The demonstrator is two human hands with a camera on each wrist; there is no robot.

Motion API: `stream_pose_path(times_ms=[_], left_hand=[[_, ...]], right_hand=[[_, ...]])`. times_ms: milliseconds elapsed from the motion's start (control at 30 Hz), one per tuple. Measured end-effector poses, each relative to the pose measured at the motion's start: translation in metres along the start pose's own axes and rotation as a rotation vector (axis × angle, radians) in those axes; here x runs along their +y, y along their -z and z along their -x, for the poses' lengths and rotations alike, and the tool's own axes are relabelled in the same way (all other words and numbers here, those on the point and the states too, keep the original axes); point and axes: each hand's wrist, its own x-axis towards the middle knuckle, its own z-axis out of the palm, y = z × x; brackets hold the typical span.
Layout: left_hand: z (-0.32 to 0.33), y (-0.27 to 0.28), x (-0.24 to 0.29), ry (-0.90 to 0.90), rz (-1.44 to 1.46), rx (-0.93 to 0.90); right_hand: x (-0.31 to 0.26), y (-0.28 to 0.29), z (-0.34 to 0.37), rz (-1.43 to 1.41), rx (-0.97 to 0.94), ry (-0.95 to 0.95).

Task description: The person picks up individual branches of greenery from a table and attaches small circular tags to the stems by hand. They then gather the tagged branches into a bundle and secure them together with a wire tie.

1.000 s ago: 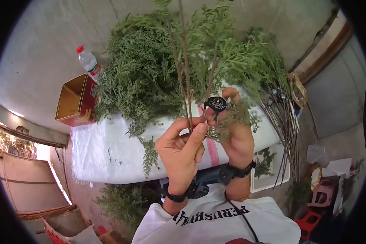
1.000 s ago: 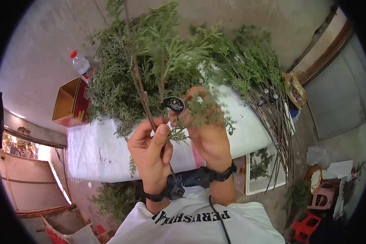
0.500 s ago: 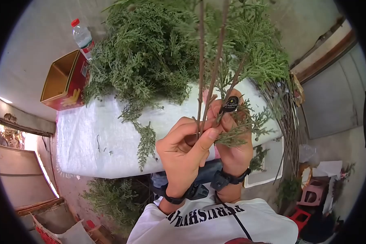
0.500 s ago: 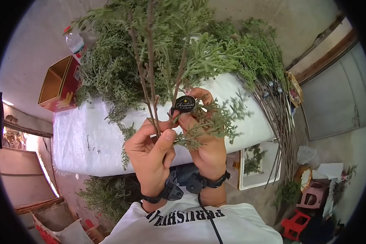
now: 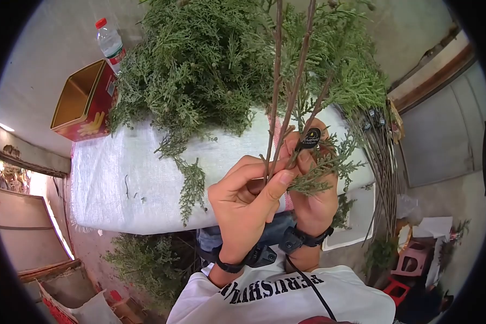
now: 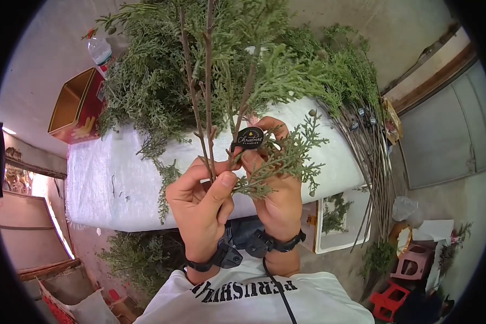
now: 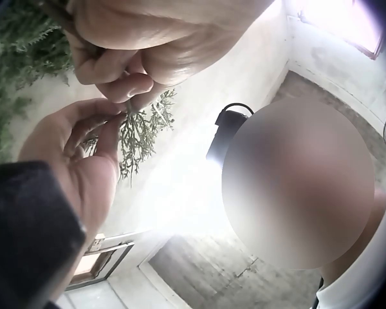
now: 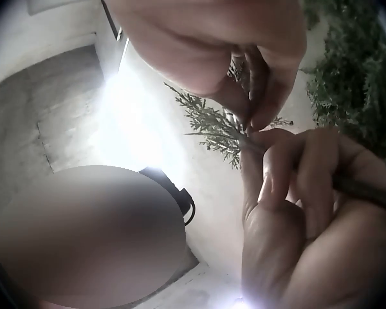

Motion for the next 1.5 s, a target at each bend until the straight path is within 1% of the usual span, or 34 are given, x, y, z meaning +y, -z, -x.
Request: stream_pose_path(times_ms=[133, 300, 400, 500, 533, 567, 633, 667, 700, 733, 767, 800, 833, 867, 900, 933, 967, 1000, 1033, 1067, 1167, 1200, 1300, 1333, 1400, 1433, 1500], left_hand=[[-0.002, -0.001, 0.001, 0.040, -0.018, 0.003], [-0.001, -0.002, -0.002, 0.061, 0.009, -0.017], [-0.003, -0.002, -0.001, 0.089, 0.060, -0.027], [-0.006, 0.005, -0.004, 0.107, 0.127, -0.104], [-0.008, 0.005, -0.003, 0.100, 0.128, -0.089], [-0.010, 0.003, -0.002, 0.118, 0.160, -0.106], [-0.006, 0.007, 0.003, 0.144, 0.217, -0.107], [-0.001, 0.007, 0.008, 0.125, 0.208, -0.070], [0.002, 0.004, 0.016, 0.123, 0.178, -0.107], [0.004, 0.001, 0.021, 0.120, 0.152, -0.153], [0.004, 0.001, 0.022, 0.100, 0.153, -0.139], [0.006, 0.001, 0.022, 0.074, 0.130, -0.183], [0.007, 0.000, 0.021, 0.050, 0.106, -0.229], [0.010, 0.000, 0.019, 0.035, 0.082, -0.274], [0.012, -0.001, 0.015, 0.032, 0.084, -0.261], [0.013, -0.002, 0.012, 0.024, 0.096, -0.298], [0.013, -0.003, 0.009, 0.012, 0.109, -0.336], [0.014, -0.002, 0.009, -0.001, 0.121, -0.378], [0.015, -0.001, 0.011, -0.010, 0.118, -0.376], [0.016, -0.001, 0.015, -0.004, 0.135, -0.380], [0.019, 0.004, 0.021, 0.002, 0.177, -0.374], [0.019, 0.008, 0.022, 0.012, 0.151, -0.385], [0.017, 0.016, 0.023, 0.040, 0.113, -0.412], [0.016, 0.017, 0.023, 0.004, 0.090, -0.380], [0.014, 0.017, 0.020, -0.062, 0.046, -0.321], [0.014, 0.017, 0.020, -0.055, 0.058, -0.331], [0.012, 0.019, 0.023, -0.058, 0.065, -0.242]], right_hand=[[-0.004, 0.011, -0.003, 0.032, -0.048, 0.052], [-0.008, 0.009, -0.001, 0.056, -0.020, 0.054], [-0.005, 0.009, 0.002, 0.035, -0.039, 0.012], [-0.004, 0.010, 0.001, 0.065, -0.034, 0.009], [-0.003, 0.010, 0.000, 0.079, -0.034, 0.002], [-0.004, 0.012, -0.002, 0.075, -0.053, -0.022], [-0.006, 0.020, -0.012, 0.057, -0.135, -0.143], [-0.006, 0.023, -0.019, 0.044, -0.174, -0.196], [-0.005, 0.028, -0.028, 0.032, -0.196, -0.215], [-0.006, 0.033, -0.040, 0.142, -0.311, -0.260], [-0.006, 0.036, -0.053, 0.258, -0.428, -0.301], [-0.003, 0.034, -0.063, 0.377, -0.545, -0.343], [0.006, 0.023, -0.071, 0.378, -0.566, -0.353], [0.019, 0.008, -0.074, 0.653, -0.631, -0.334], [0.034, -0.007, -0.073, 0.925, -0.687, -0.307], [0.047, -0.020, -0.070, 1.197, -0.735, -0.264], [0.058, -0.031, -0.066, 1.196, -0.745, -0.263], [0.069, -0.041, -0.063, 1.377, -0.806, -0.087], [0.079, -0.048, -0.060, 1.551, -0.860, 0.102], [0.088, -0.052, -0.058, 1.549, -0.868, 0.108], [0.110, -0.060, -0.049, 1.728, -0.876, 0.441], [0.110, -0.059, -0.050, 1.729, -0.887, 0.441], [0.086, -0.057, -0.062, 1.534, -0.939, 0.054], [0.081, -0.049, -0.066, 1.544, -0.938, 0.046], [0.067, -0.029, -0.073, 1.093, -0.823, -0.085], [0.062, -0.020, -0.076, 1.107, -0.810, -0.087], [0.053, -0.001, -0.080, 0.690, -0.693, -0.072]])
